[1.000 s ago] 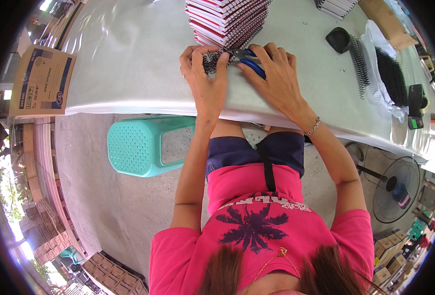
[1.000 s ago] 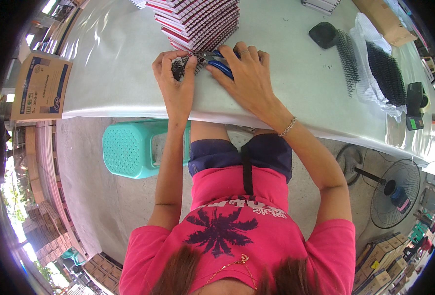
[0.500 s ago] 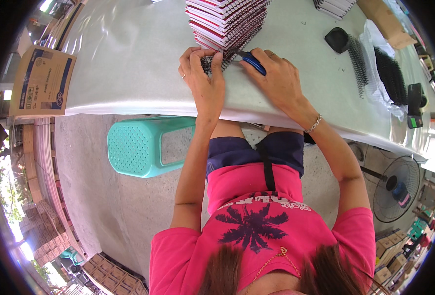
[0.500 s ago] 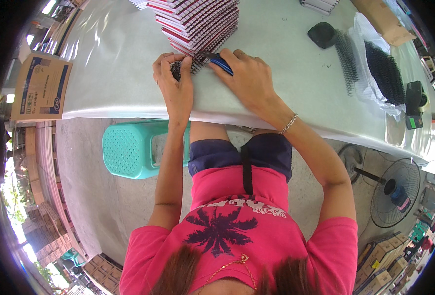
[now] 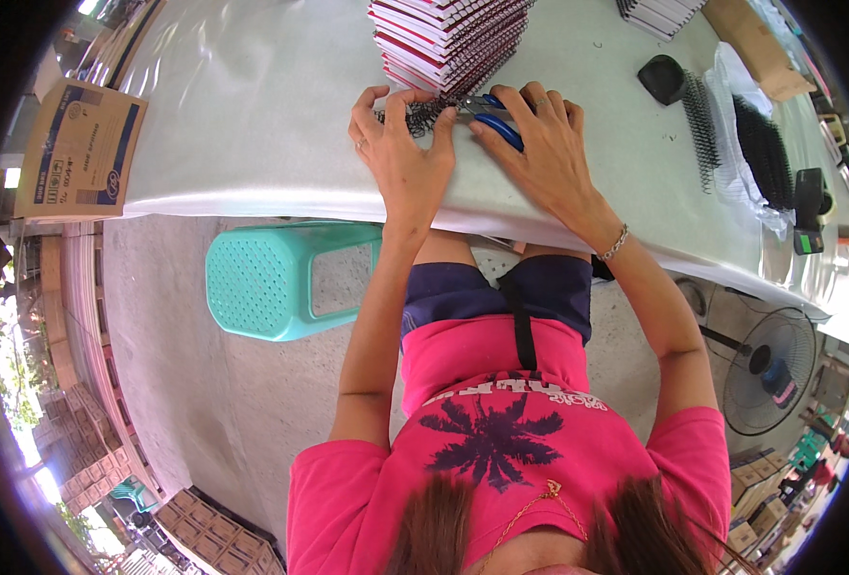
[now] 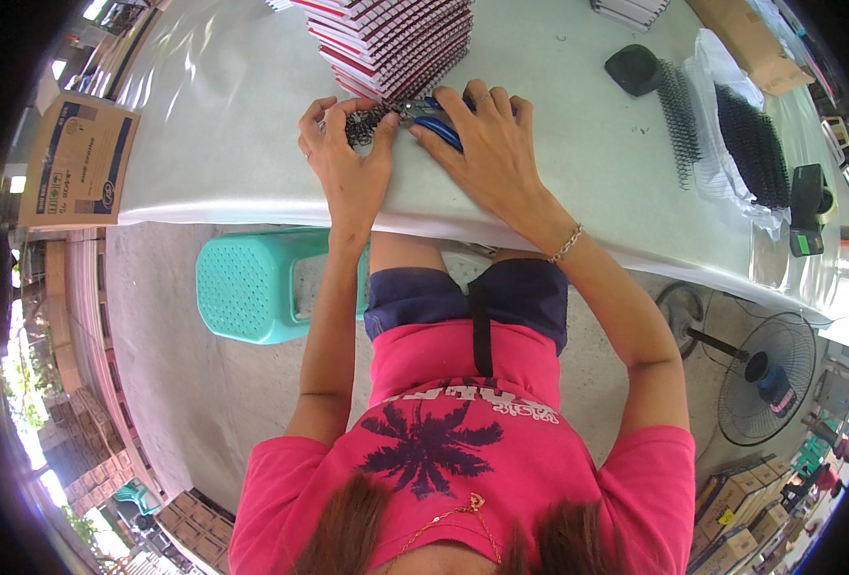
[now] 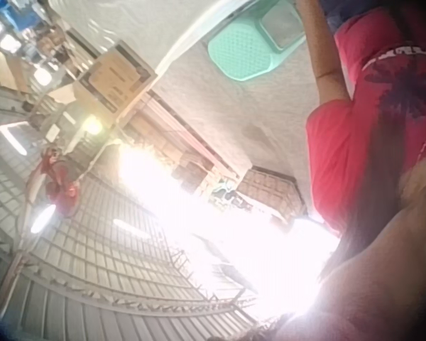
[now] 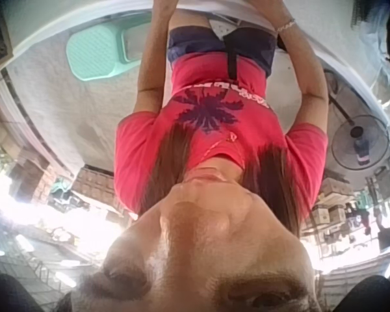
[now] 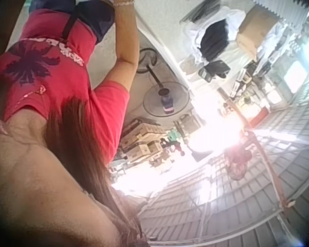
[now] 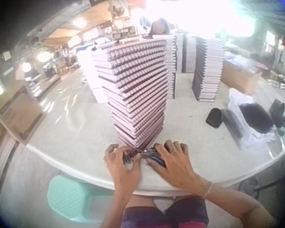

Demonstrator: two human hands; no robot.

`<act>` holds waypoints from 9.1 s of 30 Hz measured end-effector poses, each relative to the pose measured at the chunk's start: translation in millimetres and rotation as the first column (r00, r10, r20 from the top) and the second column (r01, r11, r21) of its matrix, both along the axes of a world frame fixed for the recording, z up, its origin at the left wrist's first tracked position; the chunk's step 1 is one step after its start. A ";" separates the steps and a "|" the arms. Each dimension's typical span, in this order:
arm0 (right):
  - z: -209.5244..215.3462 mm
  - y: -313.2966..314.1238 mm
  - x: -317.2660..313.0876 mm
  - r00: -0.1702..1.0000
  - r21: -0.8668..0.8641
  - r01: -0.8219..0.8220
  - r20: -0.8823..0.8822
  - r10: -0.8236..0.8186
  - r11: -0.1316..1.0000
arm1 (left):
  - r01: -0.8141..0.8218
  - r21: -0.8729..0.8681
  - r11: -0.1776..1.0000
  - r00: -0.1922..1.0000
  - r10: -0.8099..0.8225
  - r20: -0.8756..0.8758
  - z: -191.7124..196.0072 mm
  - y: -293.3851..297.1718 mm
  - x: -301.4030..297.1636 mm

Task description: The person trims the excess wire from spiral-bound notebooks using a pair of snips.

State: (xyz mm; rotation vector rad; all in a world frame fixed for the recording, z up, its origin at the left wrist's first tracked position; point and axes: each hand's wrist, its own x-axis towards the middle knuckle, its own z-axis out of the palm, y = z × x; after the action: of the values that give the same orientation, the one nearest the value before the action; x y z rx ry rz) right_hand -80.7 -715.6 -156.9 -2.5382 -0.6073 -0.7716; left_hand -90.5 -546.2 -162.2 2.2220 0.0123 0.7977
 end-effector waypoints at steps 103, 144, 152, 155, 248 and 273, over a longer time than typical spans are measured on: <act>7.6 -7.8 -5.2 0.998 -0.218 0.006 -0.055 -0.018 0.976 | -0.070 0.230 0.971 0.993 0.089 -0.076 6.1 11.1 -10.1; 24.6 -62.0 -26.9 0.927 0.288 -0.157 -0.286 0.241 0.945 | 0.470 -0.080 0.879 0.875 -0.476 -0.092 8.3 -57.9 -8.8; 4.9 -18.7 -26.4 0.968 0.126 -0.166 -0.167 0.186 0.978 | 0.465 -0.708 0.532 0.788 -0.612 0.058 5.6 -37.9 -6.4; -7.9 -8.1 -17.9 0.988 0.048 -0.114 -0.103 0.118 0.992 | 0.430 -0.771 0.469 0.785 -0.616 0.063 3.4 -34.3 -5.4; 137.7 35.0 26.4 0.941 0.364 -0.085 0.334 -0.045 0.928 | 0.437 -0.551 0.711 0.889 -0.435 0.143 218.6 8.3 100.3; 141.8 17.8 10.7 0.951 0.387 -0.129 0.310 0.003 0.913 | 0.450 -0.564 0.693 0.891 -0.390 0.231 212.1 8.1 104.2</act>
State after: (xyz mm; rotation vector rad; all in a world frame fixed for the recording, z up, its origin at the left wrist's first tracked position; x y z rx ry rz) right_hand -70.0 -697.8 -15.1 -2.0272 -0.5576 -1.1456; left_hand 13.7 -538.2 49.9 1.4827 -0.2512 0.5333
